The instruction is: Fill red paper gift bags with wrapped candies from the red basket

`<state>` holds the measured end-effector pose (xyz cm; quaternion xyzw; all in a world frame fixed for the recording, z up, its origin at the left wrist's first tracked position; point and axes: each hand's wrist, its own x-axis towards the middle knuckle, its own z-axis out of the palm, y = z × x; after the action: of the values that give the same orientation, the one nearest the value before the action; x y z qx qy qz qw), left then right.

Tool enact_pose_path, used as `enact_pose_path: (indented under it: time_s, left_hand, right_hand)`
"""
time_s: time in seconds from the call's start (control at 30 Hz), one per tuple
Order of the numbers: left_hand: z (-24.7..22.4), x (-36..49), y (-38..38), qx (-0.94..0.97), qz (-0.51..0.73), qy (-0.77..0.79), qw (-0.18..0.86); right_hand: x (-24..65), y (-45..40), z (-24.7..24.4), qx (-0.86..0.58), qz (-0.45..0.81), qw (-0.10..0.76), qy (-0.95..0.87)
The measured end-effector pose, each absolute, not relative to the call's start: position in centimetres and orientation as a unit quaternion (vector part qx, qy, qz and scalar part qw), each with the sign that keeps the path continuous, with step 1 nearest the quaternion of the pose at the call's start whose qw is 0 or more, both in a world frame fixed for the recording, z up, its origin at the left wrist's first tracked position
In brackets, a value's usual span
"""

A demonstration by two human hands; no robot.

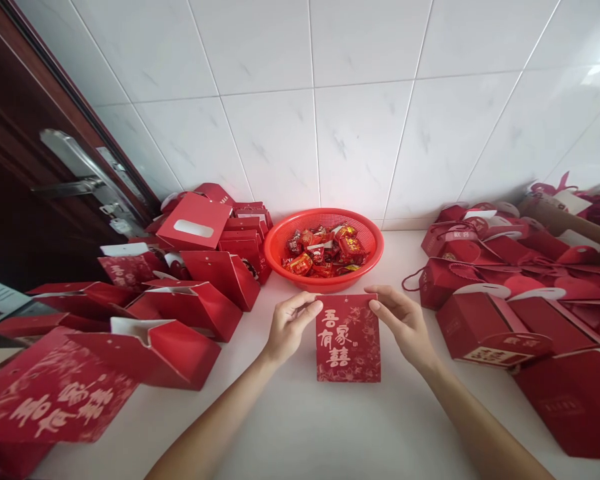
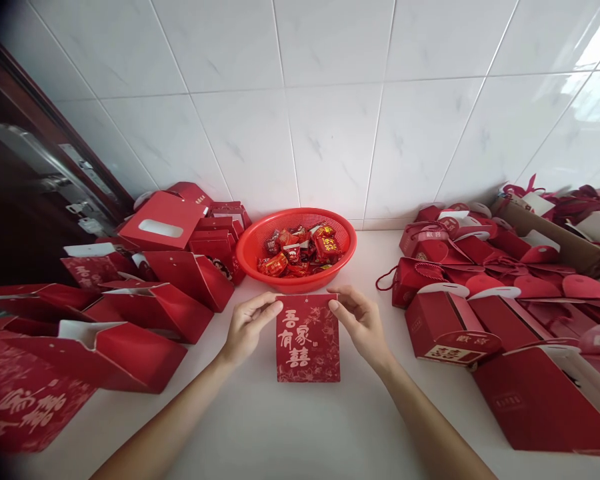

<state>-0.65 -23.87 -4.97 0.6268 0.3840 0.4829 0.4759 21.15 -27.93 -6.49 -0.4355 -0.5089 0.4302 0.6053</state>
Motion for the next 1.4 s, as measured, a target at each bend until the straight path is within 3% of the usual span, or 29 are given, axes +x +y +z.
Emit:
enact_pose_path:
  time_s: [0.6,1.13,1.4]
  left_hand:
    - [-6.2,0.0,-23.5,0.464,0.476,0.339,0.666]
    - [-6.6,0.1,-23.5,0.506,0.502,0.363,0.601]
    - [-6.5,-0.2,-23.3,0.449,0.464,0.318,0.694]
  right_hand:
    - [21.2,-27.6,-6.2,-0.387,0.563,0.590,-0.430]
    - [21.4,-27.7,-5.8,-0.433,0.458,0.568,-0.530]
    - [21.7,-27.5,-4.8,-0.387,0.507,0.537,-0.553]
